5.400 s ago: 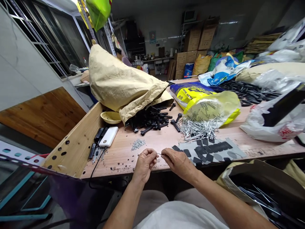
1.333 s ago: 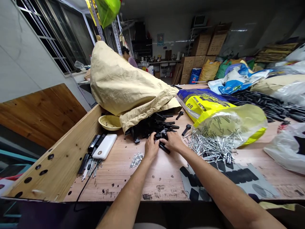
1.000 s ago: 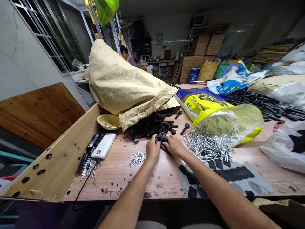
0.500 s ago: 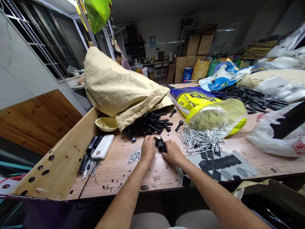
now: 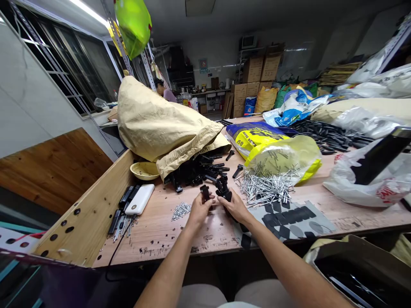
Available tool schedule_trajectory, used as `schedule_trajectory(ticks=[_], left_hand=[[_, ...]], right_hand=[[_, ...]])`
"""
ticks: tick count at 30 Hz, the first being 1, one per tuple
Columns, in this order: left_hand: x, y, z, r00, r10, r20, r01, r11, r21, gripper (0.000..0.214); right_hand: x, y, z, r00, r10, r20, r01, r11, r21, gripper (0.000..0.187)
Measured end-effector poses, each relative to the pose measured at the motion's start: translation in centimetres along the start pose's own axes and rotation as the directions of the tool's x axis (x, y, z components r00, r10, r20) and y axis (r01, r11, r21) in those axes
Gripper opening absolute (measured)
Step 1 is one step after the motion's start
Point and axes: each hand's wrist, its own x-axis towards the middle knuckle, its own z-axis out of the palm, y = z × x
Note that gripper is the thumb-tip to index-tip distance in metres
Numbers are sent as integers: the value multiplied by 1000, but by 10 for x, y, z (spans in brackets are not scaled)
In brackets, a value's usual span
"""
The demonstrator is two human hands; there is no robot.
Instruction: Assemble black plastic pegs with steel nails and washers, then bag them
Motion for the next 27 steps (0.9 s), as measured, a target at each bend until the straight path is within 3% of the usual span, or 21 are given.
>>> schedule_trajectory(ticks=[2,5,10,17,22,27], left_hand=[[-19,2,16,1000,4,29,9,908,-419,40],[-39,3,33,1000,-14,22,25,753,-657,52],[-49,6,36,1000,9,10,-1,805,-593,67],[-55,18,31,994,97,57,-49,828,-558,81],[-55,17,31,973,157,172,-33,823,-566,79],[-52,11,31,989,109,97,-47,866,-497,53]], right_hand=[[-8,-2,8,996,-55,-74,70,973,222,40],[-21,-4,20,986,-74,-152,127,917,378,53],[-36,-4,20,978,-102,-181,155,939,306,63],[-42,-2,16,982,-95,-162,150,918,366,75],[-45,-2,20,977,-77,-197,161,875,456,72],[-49,-6,31,976,-104,-194,188,848,495,60]])
